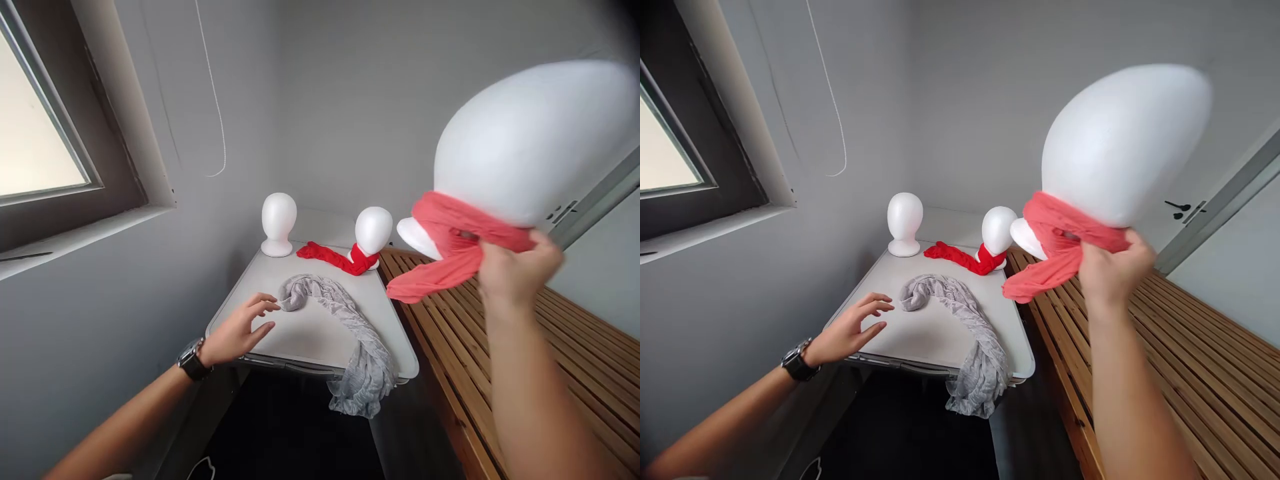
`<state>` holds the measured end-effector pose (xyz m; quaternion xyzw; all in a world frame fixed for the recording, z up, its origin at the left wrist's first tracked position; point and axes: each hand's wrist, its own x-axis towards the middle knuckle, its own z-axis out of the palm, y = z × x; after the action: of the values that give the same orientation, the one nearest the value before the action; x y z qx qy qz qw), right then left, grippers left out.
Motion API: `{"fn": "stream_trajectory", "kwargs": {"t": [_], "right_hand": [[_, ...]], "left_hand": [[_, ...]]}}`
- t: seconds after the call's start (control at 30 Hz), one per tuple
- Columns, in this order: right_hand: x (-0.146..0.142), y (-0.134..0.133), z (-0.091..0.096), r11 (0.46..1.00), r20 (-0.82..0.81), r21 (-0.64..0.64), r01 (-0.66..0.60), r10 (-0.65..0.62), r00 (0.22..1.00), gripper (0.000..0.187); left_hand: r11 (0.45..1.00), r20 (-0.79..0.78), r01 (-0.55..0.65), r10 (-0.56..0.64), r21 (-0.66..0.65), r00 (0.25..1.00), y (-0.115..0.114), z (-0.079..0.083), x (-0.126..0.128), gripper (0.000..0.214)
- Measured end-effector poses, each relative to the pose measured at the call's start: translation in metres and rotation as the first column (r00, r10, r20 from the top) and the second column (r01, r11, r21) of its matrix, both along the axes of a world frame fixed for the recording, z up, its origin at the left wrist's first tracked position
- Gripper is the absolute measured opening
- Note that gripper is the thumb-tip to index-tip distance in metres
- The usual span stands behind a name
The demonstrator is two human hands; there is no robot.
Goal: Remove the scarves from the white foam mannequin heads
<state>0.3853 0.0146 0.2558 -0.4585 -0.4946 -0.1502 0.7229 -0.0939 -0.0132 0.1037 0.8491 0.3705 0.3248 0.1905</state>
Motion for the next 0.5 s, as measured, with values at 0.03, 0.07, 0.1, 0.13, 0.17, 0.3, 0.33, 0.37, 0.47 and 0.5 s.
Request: {"fn": "stream_trajectory", "kwargs": {"t": [0.03,0.07,0.1,0.13,0.17,0.3,0.33,0.37,0.47,0.5], "right_hand": [[-0.011,-0.02,0.013,1.0,-0.012,0.004,-0.031,0.031,0.999,0.031],[-0.024,-0.04,0.02,0.998,-0.006,-0.008,-0.059,0.059,0.998,0.032],[-0.038,-0.061,0.023,0.997,0.002,-0.042,-0.063,0.063,0.998,0.032],[-0.053,-0.079,0.019,0.995,-0.006,-0.093,-0.033,0.033,0.999,0.031],[-0.068,-0.096,0.01,0.994,-0.044,-0.107,0.009,-0.014,0.999,0.028],[-0.129,-0.126,-0.079,0.981,-0.106,-0.192,0.029,-0.05,0.993,0.018],[-0.144,-0.125,-0.108,0.974,-0.127,-0.225,-0.003,-0.026,0.992,0.023],[-0.159,-0.121,-0.138,0.973,-0.166,-0.232,-0.009,-0.03,0.986,0.027],[-0.201,-0.103,-0.216,0.935,-0.222,-0.315,-0.163,0.094,0.971,0.023],[-0.212,-0.097,-0.235,0.91,-0.242,-0.338,-0.241,0.164,0.956,0.022]], "left_hand": [[1.0,0.041,0.002,-0.001,-0.021,0.999,-0.01,0.004,0.006,0.027],[0.999,0.081,0.013,-0.01,-0.047,0.997,-0.021,0.008,0.013,0.027],[0.997,0.118,0.035,-0.027,-0.069,0.993,-0.034,0.011,0.019,0.028],[0.995,0.15,0.061,-0.048,-0.082,0.988,-0.047,0.014,0.025,0.031],[0.993,0.178,0.083,-0.067,-0.083,0.982,-0.061,0.017,0.029,0.035],[0.995,0.28,0.079,-0.06,-0.056,0.958,-0.103,0.016,0.046,0.048],[0.994,0.292,0.076,-0.05,-0.079,0.955,-0.107,0.013,0.05,0.047],[0.99,0.296,0.083,-0.045,-0.117,0.954,-0.109,0.009,0.055,0.045],[0.965,0.291,0.101,-0.028,-0.241,0.956,-0.1,-0.011,0.07,0.047],[0.958,0.296,0.097,-0.013,-0.271,0.955,-0.095,-0.02,0.074,0.05]]}}
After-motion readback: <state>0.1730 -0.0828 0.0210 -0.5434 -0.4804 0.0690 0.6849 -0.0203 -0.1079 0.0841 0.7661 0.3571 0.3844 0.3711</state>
